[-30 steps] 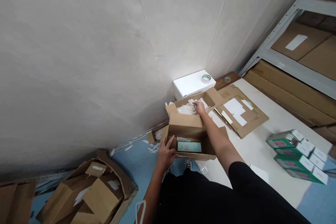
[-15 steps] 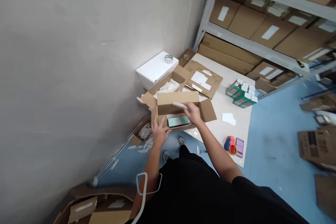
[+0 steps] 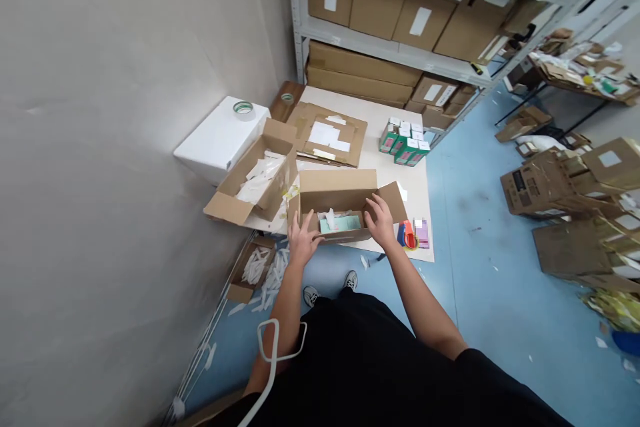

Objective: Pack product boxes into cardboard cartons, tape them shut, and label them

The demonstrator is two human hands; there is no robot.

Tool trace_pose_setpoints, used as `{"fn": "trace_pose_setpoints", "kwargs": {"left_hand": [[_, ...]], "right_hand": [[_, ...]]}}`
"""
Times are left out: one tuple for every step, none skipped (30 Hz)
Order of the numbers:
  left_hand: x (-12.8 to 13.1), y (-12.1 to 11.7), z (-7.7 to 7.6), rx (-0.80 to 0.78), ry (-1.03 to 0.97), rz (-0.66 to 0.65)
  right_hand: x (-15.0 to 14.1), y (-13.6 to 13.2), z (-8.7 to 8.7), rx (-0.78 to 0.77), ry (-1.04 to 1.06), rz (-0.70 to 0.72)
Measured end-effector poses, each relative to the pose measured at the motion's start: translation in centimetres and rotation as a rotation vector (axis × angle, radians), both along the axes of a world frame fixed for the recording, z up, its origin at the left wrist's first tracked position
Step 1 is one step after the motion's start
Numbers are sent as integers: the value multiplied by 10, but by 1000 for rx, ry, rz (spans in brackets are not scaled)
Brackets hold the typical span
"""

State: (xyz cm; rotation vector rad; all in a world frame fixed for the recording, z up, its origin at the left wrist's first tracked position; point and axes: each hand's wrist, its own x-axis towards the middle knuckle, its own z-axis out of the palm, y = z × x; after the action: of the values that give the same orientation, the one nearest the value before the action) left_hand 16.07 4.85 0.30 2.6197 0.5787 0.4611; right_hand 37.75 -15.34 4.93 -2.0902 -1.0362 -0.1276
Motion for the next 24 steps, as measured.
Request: {"fn": "trace_pose_setpoints", "kwargs": {"left_hand": [[15,1,1,14,8,-39],[31,1,2,27,18,-78],[48,2,2,40,31,-112],[64,2,2,50,50,-138],[80,1,1,55,74,-149],[94,1,0,55,103,-145],[107,-1,-3,49,138,-131],[117,-3,-6,39,174,-113],[125,-4,-9,29,207,-96],[130,-6,-12,22,233,-81],[134,-9,-16,21,251,-67],[136,-11,-18,21,259,-48],[136,-13,-21,20,255,-19],[135,-15,-23,14,242,17],[133,-16,-26,1,220,63],[131,-17,-28,-20,187,117],[127,-17,-31,-49,148,179],[123,-16,-33,-89,103,249],[119,-15,-36,-143,56,326],[115,-12,-39,-216,10,405],[112,-8,-41,-307,-27,478],[109,-4,-42,-405,-54,536],[108,1,-42,-496,-73,567],[108,6,-42,-566,-81,562]], "right_hand": [[9,-8,-1,-5,-14,-44],[18,-17,-2,-10,-24,-88],[27,-26,-5,-12,-31,-134],[35,-35,-7,-10,-33,-180],[43,-44,-11,-4,-31,-226],[50,-53,-14,4,-26,-270],[57,-61,-18,12,-17,-308],[62,-69,-22,17,-7,-338],[67,-76,-25,21,4,-359],[72,-83,-29,24,14,-373],[76,-88,-32,27,23,-382],[80,-93,-36,31,35,-389],[84,-97,-39,35,52,-398],[87,-101,-42,40,78,-408],[90,-103,-45,42,112,-414],[93,-105,-48,44,156,-414],[96,-106,-52,46,207,-408],[98,-106,-56,51,264,-396],[100,-106,-60,57,324,-386],[101,-106,-65,62,385,-380],[102,-105,-70,65,439,-379],[103,-105,-75,65,478,-378],[103,-104,-80,59,485,-358],[104,-104,-84,55,475,-332]]}}
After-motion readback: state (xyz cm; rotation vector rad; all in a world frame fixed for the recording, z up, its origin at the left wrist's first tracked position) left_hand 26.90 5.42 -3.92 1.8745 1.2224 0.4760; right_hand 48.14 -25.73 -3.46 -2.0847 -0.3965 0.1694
